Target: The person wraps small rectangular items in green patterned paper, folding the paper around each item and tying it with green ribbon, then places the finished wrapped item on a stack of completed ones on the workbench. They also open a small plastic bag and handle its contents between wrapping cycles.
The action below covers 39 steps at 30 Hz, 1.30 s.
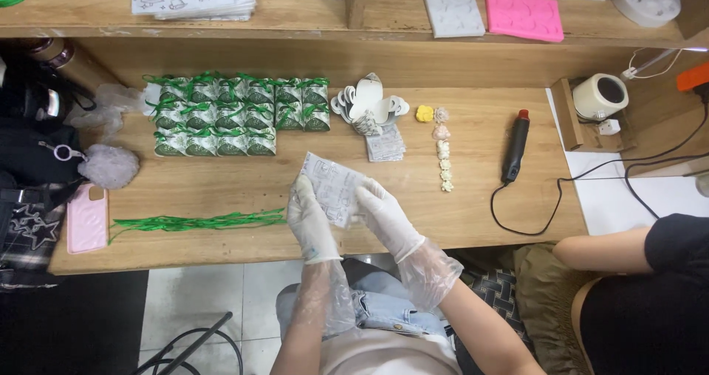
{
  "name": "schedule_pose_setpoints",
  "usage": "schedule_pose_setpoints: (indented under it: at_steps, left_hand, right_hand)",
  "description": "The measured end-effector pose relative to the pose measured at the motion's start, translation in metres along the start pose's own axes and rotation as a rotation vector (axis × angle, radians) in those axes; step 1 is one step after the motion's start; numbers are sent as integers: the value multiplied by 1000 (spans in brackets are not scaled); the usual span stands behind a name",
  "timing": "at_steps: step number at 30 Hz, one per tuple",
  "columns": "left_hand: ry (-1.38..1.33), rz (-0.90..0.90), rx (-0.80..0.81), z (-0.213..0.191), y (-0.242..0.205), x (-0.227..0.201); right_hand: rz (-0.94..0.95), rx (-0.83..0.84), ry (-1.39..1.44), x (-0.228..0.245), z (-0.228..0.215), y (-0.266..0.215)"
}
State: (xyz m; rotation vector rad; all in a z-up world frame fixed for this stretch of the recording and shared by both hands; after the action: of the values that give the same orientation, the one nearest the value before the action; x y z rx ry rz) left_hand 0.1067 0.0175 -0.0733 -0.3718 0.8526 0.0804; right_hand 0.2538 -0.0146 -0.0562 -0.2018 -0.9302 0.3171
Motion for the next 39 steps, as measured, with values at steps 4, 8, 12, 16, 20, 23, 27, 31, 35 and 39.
schedule_pose_setpoints:
  at_steps: [4, 8, 12, 16, 20, 23, 27, 31, 35, 39]
  left_hand:
    - [105, 15, -51, 2, -6, -5]
    - [103, -21, -9, 11, -1, -9]
    - [115, -173, 38, 15, 9, 11]
    - [-177, -229, 99, 1, 39, 61]
    - [-312, -353, 70, 5, 51, 73]
    - [-379, -427, 142, 18, 62, 61]
    - [184, -469, 17, 4, 61, -9]
    - [414, -86, 389, 32, 78, -63]
    - [691, -238, 1068, 85, 4, -68]
    - [597, -444, 985, 80, -26, -71]
  right_hand:
    - [-66, 70, 10, -32, -40, 17]
    - [-13, -42, 61, -23, -41, 15]
    - [-36, -3, 206, 3, -21, 13]
    - [-29, 14, 281, 10, -20, 26]
    - [-211, -100, 239, 16, -47, 47]
    - [-186, -145, 200, 33, -46, 61]
    - [-58, -34, 32, 60, -40, 65]
    - [-20, 167, -30, 74, -22, 39]
    - [77, 218, -112, 65, 10, 14]
    - [34, 184, -429, 66, 14, -5]
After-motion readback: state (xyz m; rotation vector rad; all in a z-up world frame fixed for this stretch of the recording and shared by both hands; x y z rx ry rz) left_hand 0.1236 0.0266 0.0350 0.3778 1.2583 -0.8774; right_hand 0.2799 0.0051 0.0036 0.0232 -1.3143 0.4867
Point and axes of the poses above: each hand's wrist, its own y-axis towards the middle knuckle, its own z-axis out of the palm, x = y × z, the point moved 9 cm from there along y, towards the middle knuckle, and after that the axes turned 6 degrees about x, right-handed, at the moved point
